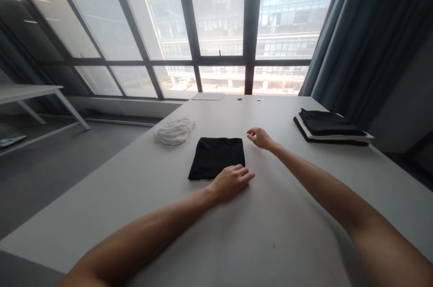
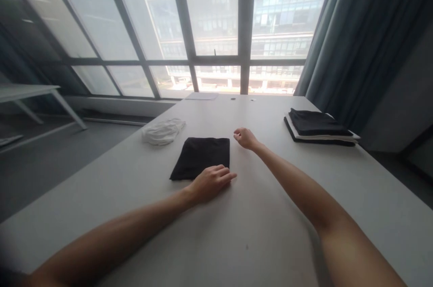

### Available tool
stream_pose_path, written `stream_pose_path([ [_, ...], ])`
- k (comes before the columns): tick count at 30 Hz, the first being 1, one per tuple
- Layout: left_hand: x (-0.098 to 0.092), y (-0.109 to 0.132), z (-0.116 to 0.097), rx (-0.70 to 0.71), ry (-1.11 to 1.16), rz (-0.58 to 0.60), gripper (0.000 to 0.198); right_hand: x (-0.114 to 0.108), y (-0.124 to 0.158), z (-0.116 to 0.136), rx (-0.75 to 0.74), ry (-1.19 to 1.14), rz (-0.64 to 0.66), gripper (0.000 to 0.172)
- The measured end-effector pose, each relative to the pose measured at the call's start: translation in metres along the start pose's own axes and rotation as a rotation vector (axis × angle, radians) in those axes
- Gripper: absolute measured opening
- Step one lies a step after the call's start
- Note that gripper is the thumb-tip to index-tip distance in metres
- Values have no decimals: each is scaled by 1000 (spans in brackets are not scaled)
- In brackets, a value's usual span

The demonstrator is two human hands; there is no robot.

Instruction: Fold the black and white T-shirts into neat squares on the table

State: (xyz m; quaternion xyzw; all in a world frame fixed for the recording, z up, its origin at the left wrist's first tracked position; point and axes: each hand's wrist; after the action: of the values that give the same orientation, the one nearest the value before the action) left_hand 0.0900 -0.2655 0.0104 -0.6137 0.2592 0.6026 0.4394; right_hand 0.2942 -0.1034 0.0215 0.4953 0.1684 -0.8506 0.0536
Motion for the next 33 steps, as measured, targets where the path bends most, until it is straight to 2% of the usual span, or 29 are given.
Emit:
stream_pose_path([
  [4, -2, 1, -4, -50, 3, -27, 23, 18, -35, 30, -16, -73, 202, 18],
  [8, -3, 1, -8, -115, -10, -5, 10, 18, -56, 37, 52, -97, 368, 7],
  [11, -5, 3, -9, -79, -22, 39, 10, 13, -61, 34, 116, -102, 423, 9],
  [14, -10, 5, -12, -56, -51, 37, 9, 7, -54, 27, 166, -103, 404, 11],
  [17, -16, 7, -12, -27, -88, 33, 9, -1, -31, 12, 230, -86, 323, 7],
  [20, -18, 8, -7, -9, -112, 34, 8, -15, 7, -16, 319, -57, 202, 4],
  [24, -13, 2, 15, 19, -86, -5, 17, -35, 72, -57, 412, -49, 26, 14],
  [26, -11, -2, 30, 51, -41, -20, 28, -41, 107, -68, 422, -80, -63, 14],
  [29, -8, -3, 52, 71, 27, -18, 37, -42, 156, -64, 419, -132, -133, 9],
  [31, -6, 0, 65, 62, 78, -24, 38, -41, 179, -52, 407, -178, -120, 9],
  [33, -2, 5, 76, 22, 150, -52, 37, -43, 190, -39, 377, -202, -61, 12],
])
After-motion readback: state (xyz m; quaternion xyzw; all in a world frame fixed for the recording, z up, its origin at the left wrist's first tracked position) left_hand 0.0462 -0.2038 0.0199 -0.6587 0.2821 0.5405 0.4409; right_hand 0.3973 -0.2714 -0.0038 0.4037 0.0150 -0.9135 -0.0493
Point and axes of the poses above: each hand's wrist, its own y-axis away from the middle knuckle, its own x-axis out of the palm, z = x × y, and after that the axes turned 3 degrees about y, right-handed
